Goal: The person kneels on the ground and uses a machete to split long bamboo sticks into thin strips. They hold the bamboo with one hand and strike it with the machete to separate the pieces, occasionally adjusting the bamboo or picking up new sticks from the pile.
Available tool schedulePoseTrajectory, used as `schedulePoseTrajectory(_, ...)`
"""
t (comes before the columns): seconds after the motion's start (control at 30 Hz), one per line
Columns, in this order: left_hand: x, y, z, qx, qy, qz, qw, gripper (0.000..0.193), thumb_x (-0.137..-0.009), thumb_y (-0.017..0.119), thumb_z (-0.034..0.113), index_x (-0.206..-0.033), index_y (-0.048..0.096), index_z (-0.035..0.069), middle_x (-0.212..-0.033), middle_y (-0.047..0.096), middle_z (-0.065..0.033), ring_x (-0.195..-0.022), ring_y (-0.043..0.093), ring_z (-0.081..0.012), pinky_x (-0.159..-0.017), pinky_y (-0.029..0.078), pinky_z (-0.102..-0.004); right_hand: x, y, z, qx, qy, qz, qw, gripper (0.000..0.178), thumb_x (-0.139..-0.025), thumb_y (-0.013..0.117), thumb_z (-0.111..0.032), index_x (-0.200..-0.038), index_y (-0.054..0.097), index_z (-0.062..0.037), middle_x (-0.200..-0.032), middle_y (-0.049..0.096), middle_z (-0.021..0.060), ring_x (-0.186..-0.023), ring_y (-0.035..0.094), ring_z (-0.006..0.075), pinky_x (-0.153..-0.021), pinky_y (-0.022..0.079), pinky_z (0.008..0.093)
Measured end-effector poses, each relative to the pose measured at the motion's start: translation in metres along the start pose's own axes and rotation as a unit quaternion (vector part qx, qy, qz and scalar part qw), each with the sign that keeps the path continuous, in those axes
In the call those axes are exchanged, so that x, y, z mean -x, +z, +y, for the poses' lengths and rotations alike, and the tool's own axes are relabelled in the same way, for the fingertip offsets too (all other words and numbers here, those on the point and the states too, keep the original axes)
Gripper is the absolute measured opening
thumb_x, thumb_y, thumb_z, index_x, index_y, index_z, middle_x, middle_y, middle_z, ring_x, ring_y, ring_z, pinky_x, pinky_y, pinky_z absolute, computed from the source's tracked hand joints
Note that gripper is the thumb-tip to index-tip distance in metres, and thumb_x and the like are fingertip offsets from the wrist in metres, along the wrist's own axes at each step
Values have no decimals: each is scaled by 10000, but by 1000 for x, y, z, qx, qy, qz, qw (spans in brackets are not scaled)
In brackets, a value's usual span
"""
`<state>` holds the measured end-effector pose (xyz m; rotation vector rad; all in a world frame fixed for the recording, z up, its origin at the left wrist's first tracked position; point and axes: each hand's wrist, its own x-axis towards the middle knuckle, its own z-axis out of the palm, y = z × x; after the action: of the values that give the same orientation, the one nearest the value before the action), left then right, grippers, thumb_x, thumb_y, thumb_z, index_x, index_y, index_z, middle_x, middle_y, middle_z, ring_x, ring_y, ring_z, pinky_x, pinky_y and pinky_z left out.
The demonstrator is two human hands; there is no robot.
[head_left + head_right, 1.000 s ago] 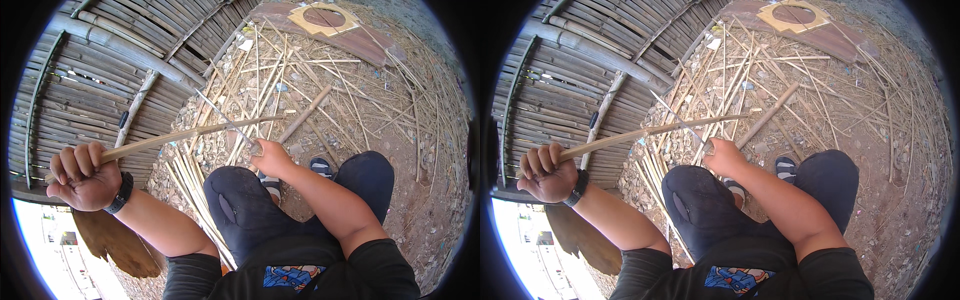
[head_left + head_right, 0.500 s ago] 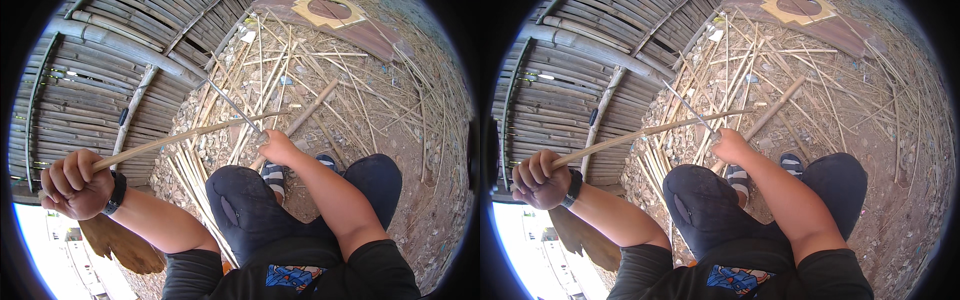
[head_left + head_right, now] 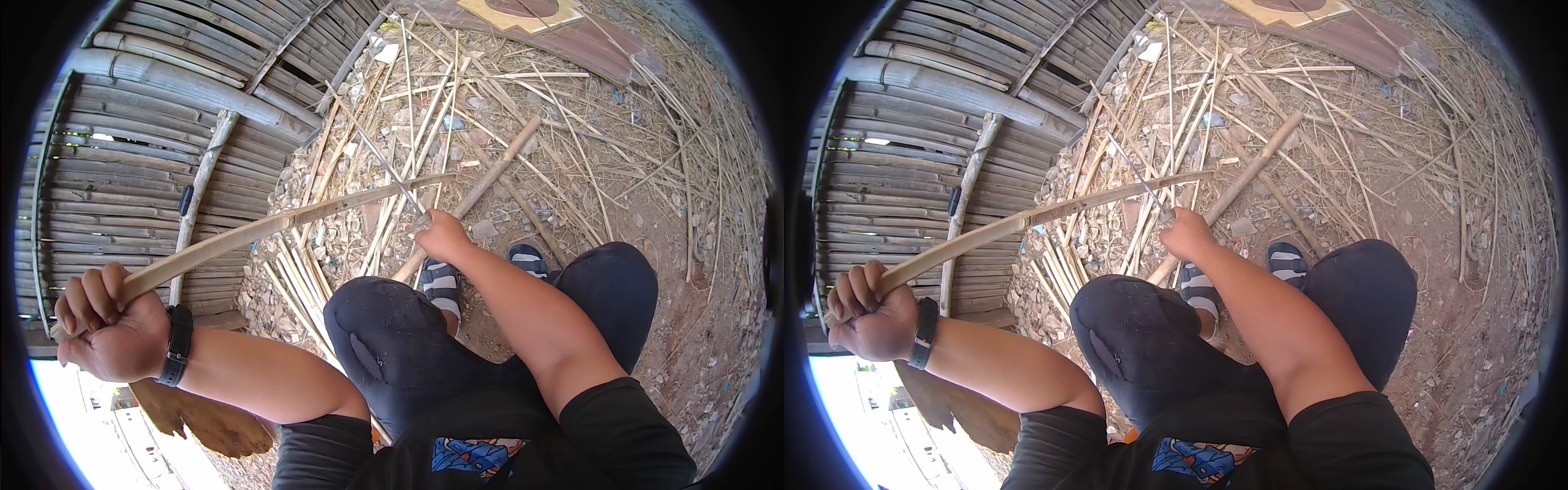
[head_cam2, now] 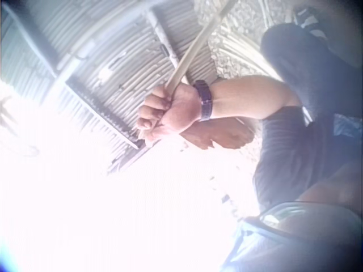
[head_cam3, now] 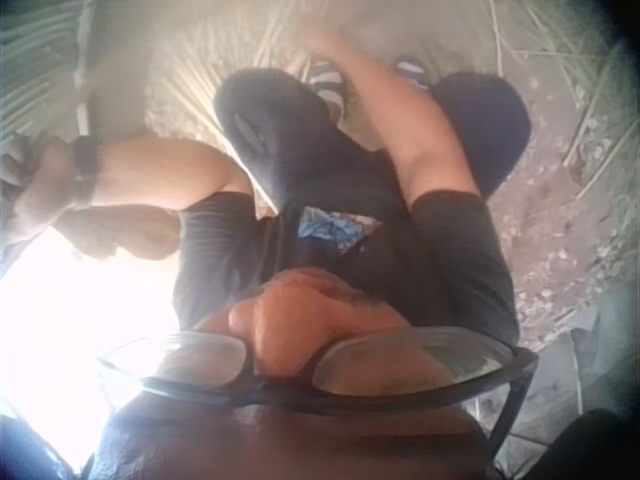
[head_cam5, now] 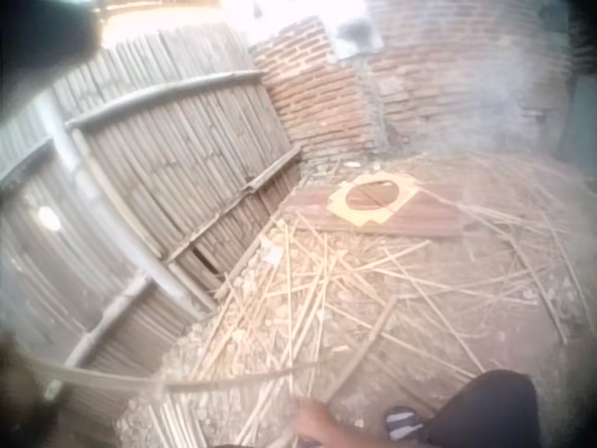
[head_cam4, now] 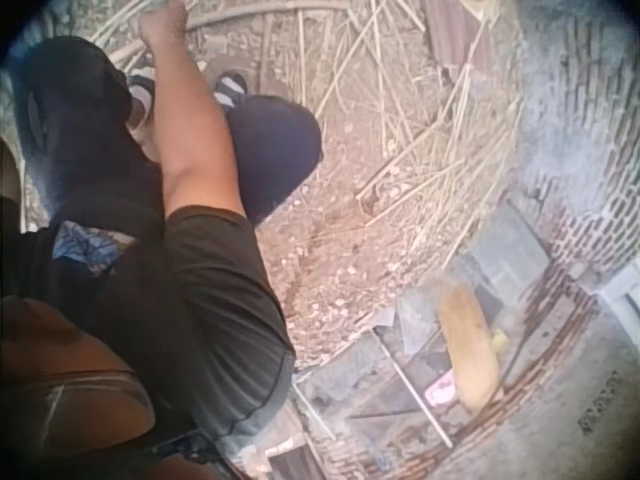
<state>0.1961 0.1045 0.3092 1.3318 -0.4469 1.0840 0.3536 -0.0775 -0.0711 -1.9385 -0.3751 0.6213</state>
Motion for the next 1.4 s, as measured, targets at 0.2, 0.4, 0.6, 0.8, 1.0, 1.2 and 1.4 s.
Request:
schedulePoseTrajectory(0.2, -18, -7, 10, -5, -18, 0, 1000, 225, -868, 421, 237, -663, 426, 143, -561, 326, 32, -461, 262, -87, -475, 228, -250, 19, 1, -79, -94, -208, -44, 973, 286, -769, 689, -166, -993, 605, -9, -735, 645, 228, -704, 654, 392, -669, 497, 433)
schedulePoseTrajectory(0.4, 7, -16, 16, -85, 20, 85, 993, 223, -835, 423, 190, -618, 412, 141, -552, 317, 38, -451, 248, -88, -478, 223, -248, -17, 28, 64, -3, 24, -46, 999, 404, -741, 687, -187, -1073, 622, 35, -942, 692, 224, -908, 681, 368, -800, 533, 431)
schedulePoseTrajectory(0.6, 9, -26, 27, -16, -21, 64, 998, 239, -806, 450, 141, -576, 383, 146, -534, 339, 36, -443, 283, -78, -471, 232, -242, -17, 17, 5, -22, -4, -38, 999, 458, -736, 681, -198, -1133, 618, 22, -907, 683, 241, -848, 676, 383, -789, 524, 418)
schedulePoseTrajectory(0.8, 10, -32, 30, 14, -6, 41, 999, 237, -802, 446, 149, -577, 372, 150, -535, 342, 36, -442, 280, -77, -464, 231, -244, -2, 16, -38, -17, -172, -75, 982, 344, -775, 661, -169, -1081, 637, -13, -884, 688, 233, -821, 688, 369, -774, 535, 440)
schedulePoseTrajectory(1.0, 16, -19, 23, -45, 9, 47, 998, 242, -853, 418, 204, -619, 402, 146, -553, 327, 39, -453, 257, -80, -468, 232, -246, -21, 26, 82, 15, 128, 32, 991, 410, -768, 648, -172, -1121, 624, 35, -968, 690, 239, -918, 676, 366, -827, 523, 405)
schedulePoseTrajectory(1.2, 15, -27, 28, -58, -14, 90, 994, 386, -956, 387, 376, -660, 407, 129, -579, 314, 18, -469, 252, -96, -481, 228, -257, 3, 28, -32, -82, -57, -49, 994, 418, -771, 695, -233, -1092, 621, 25, -796, 668, 212, -731, 678, 340, -692, 517, 421)
schedulePoseTrajectory(1.4, 22, -24, 25, -77, 14, 104, 992, 456, -963, 313, 472, -740, 419, 88, -631, 314, -17, -520, 269, -126, -510, 228, -278, 12, 31, -67, -105, -244, -131, 955, 379, -789, 724, -250, -1039, 618, 16, -699, 638, 191, -649, 639, 350, -644, 490, 419)
